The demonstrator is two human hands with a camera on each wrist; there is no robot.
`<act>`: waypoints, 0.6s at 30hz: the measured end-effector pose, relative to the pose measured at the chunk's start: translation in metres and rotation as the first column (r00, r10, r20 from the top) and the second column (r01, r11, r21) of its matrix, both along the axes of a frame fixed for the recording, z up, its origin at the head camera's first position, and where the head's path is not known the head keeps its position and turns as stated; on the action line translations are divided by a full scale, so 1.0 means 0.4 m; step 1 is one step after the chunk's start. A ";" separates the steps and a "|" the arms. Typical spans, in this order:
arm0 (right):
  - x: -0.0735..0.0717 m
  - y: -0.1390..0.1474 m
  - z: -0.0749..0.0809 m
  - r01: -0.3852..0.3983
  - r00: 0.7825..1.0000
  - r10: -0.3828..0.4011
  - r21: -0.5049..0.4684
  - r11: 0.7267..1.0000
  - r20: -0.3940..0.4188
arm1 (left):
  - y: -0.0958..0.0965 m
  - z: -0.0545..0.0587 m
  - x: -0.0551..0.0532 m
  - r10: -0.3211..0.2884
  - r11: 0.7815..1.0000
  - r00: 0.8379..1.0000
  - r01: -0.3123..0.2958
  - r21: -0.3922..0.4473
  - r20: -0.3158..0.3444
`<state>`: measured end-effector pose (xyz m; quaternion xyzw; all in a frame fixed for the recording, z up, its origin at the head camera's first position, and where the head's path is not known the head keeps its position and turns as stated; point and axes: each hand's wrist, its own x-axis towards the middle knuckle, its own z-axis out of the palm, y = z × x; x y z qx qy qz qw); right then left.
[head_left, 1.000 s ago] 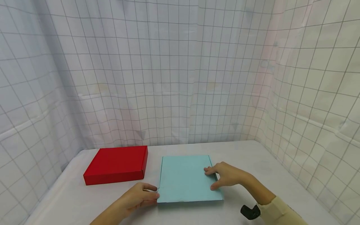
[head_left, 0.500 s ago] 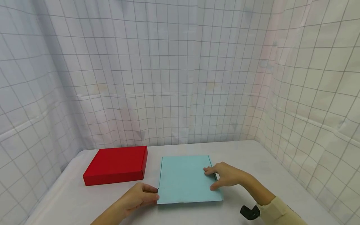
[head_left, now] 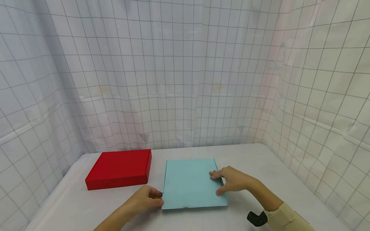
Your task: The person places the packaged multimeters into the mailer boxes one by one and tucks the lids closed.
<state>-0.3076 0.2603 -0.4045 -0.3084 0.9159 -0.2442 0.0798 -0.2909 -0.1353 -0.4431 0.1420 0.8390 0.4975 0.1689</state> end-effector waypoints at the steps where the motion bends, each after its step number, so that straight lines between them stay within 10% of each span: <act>1: 0.000 0.000 0.000 0.000 1.000 0.000 -0.001 1.000 -0.001 | 0.001 0.001 0.000 -0.002 1.000 1.000 0.001 -0.013 -0.007; 12: 0.005 0.003 -0.004 -0.002 1.000 0.002 -0.010 1.000 -0.016 | 0.005 0.015 -0.004 -0.041 0.997 0.981 0.029 -0.071 -0.190; 15: 0.004 0.006 -0.004 -0.022 0.999 0.022 -0.011 1.000 -0.031 | 0.012 0.020 -0.014 -0.087 0.994 0.939 0.062 -0.085 -0.334; 18: 0.004 0.009 -0.003 -0.050 0.998 0.049 -0.017 0.999 -0.051 | 0.019 0.023 -0.026 -0.136 0.988 0.855 0.079 -0.133 -0.501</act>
